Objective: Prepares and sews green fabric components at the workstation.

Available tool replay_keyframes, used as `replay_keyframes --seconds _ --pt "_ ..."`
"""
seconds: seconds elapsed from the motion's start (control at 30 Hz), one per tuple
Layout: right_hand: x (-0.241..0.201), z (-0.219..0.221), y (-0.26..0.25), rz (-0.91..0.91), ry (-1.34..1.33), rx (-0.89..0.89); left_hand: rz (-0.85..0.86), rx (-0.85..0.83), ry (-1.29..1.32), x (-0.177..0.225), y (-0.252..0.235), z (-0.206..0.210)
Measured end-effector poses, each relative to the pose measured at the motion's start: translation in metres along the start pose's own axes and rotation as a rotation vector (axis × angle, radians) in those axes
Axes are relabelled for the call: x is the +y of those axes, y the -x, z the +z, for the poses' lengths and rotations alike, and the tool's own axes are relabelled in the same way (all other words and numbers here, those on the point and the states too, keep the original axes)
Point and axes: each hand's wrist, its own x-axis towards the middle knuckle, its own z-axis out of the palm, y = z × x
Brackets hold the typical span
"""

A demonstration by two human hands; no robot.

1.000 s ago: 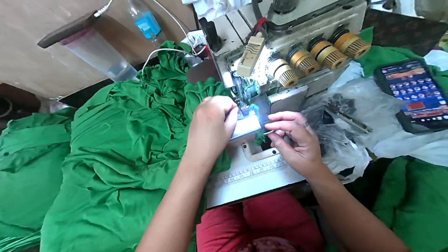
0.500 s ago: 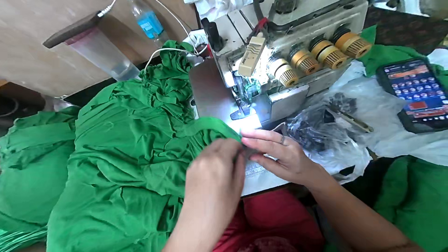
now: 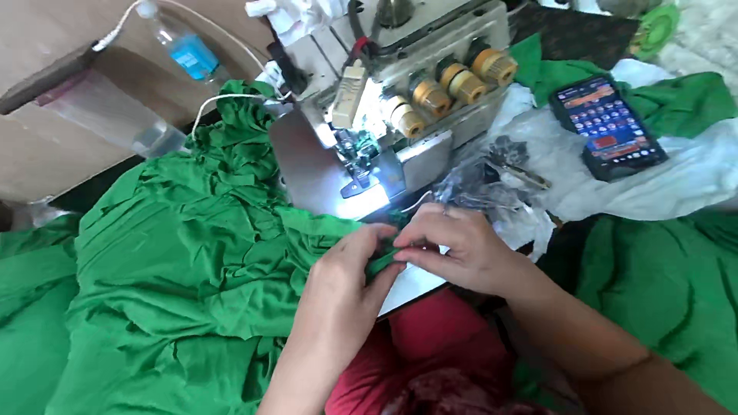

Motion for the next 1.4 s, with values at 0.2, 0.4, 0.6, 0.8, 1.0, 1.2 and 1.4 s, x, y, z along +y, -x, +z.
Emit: replay_keyframes --seconds 0.2,0.4,0.6,0.8,1.0,1.2,1.4 --pt "0.012 -0.075 0.026 0.311 0.468 0.06 0.071 0.047 -0.103 -0.003 0.007 0.003" --pt "0.055 -0.112 0.031 0.614 0.689 -0.004 0.13 0.179 -0.059 0.001 0.003 0.0" --pt "0.056 -0.112 0.026 0.697 0.714 -0.062 0.034 0.203 0.308 -0.002 0.003 -0.002" --pt "0.035 -0.109 0.021 0.564 0.8 0.194 -0.113 0.222 0.534 -0.007 -0.007 0.015" --pt "-0.009 -0.063 0.013 0.454 0.471 0.05 -0.226 0.133 0.599 -0.009 -0.013 0.025" --pt "-0.019 -0.01 -0.002 0.253 0.463 -0.101 -0.084 0.123 0.512 -0.009 -0.012 0.033" --pt "-0.017 -0.001 -0.006 0.205 0.532 -0.181 -0.03 0.114 0.478 -0.009 -0.01 0.034"
